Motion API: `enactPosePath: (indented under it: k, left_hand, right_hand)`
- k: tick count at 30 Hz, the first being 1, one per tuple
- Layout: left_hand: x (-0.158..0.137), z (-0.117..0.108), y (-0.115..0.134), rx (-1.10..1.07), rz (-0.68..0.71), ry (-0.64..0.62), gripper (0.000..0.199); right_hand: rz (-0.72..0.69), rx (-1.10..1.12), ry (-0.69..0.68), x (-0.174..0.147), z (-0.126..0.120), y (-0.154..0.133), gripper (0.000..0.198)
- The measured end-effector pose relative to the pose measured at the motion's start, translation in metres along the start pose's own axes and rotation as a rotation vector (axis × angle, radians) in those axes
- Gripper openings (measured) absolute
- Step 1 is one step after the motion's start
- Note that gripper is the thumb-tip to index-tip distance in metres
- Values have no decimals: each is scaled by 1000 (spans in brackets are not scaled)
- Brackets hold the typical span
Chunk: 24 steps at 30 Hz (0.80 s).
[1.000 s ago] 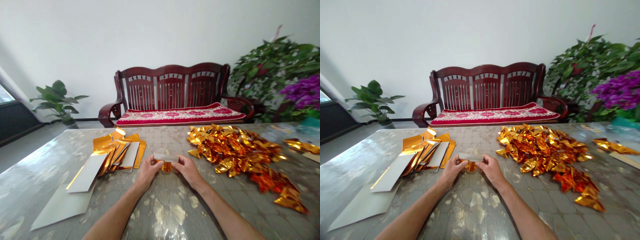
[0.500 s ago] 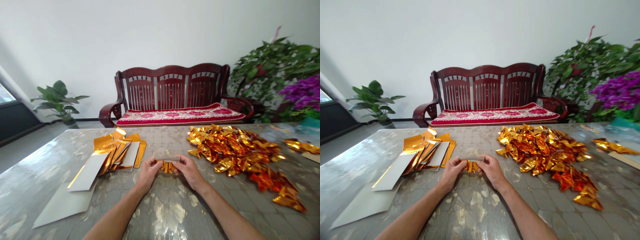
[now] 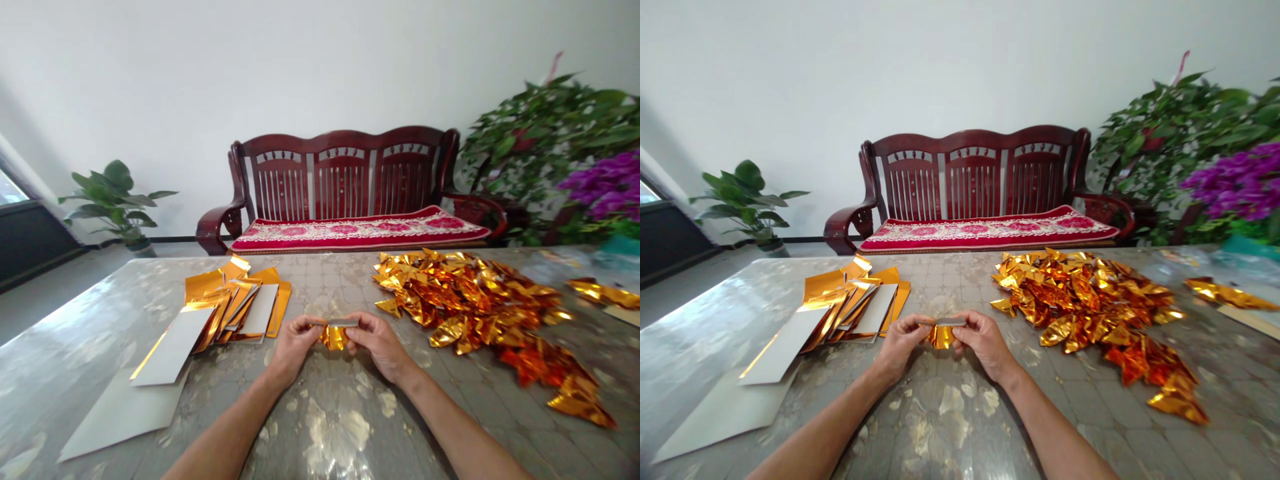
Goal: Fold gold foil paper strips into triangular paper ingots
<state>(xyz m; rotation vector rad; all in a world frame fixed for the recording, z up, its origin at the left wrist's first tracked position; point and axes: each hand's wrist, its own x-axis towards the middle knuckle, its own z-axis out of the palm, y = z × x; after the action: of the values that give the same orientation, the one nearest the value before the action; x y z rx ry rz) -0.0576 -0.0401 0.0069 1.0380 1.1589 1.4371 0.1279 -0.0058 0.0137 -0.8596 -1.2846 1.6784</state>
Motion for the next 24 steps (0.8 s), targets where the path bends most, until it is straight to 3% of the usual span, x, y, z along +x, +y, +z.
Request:
enactPosePath:
  k: [7,17,24]
  left_hand:
    - [-2,-3,3,7,20,-73,14]
    - [-1,-12,9,269,103,-180,14]
    - [-6,-15,20,460,189,-299,29]
  right_hand:
    - [8,30,4,2,-4,3,22]
    - [62,54,2,2,-6,1,14]
    - [65,50,-35,2,-10,1,32]
